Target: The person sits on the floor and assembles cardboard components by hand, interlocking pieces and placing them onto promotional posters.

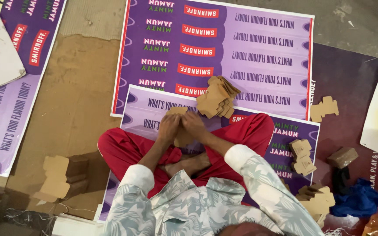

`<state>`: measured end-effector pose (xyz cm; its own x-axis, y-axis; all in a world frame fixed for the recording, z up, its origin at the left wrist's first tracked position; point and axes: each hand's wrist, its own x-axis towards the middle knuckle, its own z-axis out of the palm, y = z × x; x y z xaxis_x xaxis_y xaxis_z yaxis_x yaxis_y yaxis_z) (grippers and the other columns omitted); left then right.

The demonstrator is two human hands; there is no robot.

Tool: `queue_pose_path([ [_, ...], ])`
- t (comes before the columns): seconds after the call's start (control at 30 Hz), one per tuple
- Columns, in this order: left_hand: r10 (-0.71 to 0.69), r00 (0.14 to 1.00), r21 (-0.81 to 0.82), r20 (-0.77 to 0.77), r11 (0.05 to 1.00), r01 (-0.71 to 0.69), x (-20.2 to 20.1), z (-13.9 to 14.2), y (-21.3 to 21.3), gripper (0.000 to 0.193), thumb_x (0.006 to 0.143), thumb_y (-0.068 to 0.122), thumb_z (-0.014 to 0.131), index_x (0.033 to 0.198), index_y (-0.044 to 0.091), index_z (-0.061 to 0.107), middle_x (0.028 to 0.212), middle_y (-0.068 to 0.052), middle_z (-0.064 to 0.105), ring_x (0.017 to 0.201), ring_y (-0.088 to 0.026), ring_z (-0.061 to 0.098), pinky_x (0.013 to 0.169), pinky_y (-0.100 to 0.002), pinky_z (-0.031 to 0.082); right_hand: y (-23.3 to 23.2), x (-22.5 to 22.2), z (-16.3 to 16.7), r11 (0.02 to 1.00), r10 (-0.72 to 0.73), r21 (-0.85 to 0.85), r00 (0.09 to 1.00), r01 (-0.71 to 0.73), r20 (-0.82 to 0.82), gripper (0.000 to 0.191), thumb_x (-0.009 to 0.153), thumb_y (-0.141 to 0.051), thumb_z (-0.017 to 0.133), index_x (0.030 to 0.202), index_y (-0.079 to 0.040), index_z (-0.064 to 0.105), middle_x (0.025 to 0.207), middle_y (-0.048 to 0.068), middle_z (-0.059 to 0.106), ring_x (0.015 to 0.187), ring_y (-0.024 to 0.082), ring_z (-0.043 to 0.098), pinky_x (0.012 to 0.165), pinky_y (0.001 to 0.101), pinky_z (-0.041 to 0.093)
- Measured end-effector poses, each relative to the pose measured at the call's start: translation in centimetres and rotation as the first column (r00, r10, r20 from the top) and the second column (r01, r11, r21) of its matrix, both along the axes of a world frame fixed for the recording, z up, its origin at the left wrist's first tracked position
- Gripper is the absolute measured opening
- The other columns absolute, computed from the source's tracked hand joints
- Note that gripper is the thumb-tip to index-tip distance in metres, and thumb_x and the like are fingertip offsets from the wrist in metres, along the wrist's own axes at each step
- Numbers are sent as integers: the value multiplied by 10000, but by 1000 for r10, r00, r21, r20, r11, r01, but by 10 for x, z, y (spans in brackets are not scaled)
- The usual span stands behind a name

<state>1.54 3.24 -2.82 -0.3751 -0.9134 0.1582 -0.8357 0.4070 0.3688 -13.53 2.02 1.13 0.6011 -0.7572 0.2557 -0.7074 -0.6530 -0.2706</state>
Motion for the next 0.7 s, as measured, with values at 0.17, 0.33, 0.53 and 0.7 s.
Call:
queue_pose_path([
  [0.17,34,992,-294,123,956,4,0,6,25,547,744,169,566,1276,49,610,1318,-110,698,1249,-261,616,1003,-459,417,18,2,5,964,-21,-266,999,12,-32,503,799,-146,592,1265,45,599,1186,169,701,1163,290,614,1020,396,465],
  [0.33,286,957,496,-58,840,-221,4,2,-7,335,1121,301,529,1403,145,619,1344,-122,677,1216,-313,622,1096,-474,507,-5,2,5,993,-103,61,991,98,88,483,805,-113,588,1275,-5,622,1135,152,685,1113,318,617,973,436,471],
  [0.53,104,994,197,-39,976,-95,5,16,-8,705,633,226,886,1264,69,612,1313,-158,537,1194,-386,509,974,-517,462,-37,-46,38,725,-666,-140,738,675,111,401,824,-93,600,1219,-33,632,1151,148,660,1117,352,612,981,478,480],
  [0.7,136,990,214,26,967,-138,-3,19,-14,680,579,248,912,1187,131,632,1289,-84,540,1252,-320,492,1019,-503,427,-29,-44,34,858,-439,-142,847,494,299,334,840,-76,610,1173,-56,640,1164,144,639,1121,381,608,988,514,487],
])
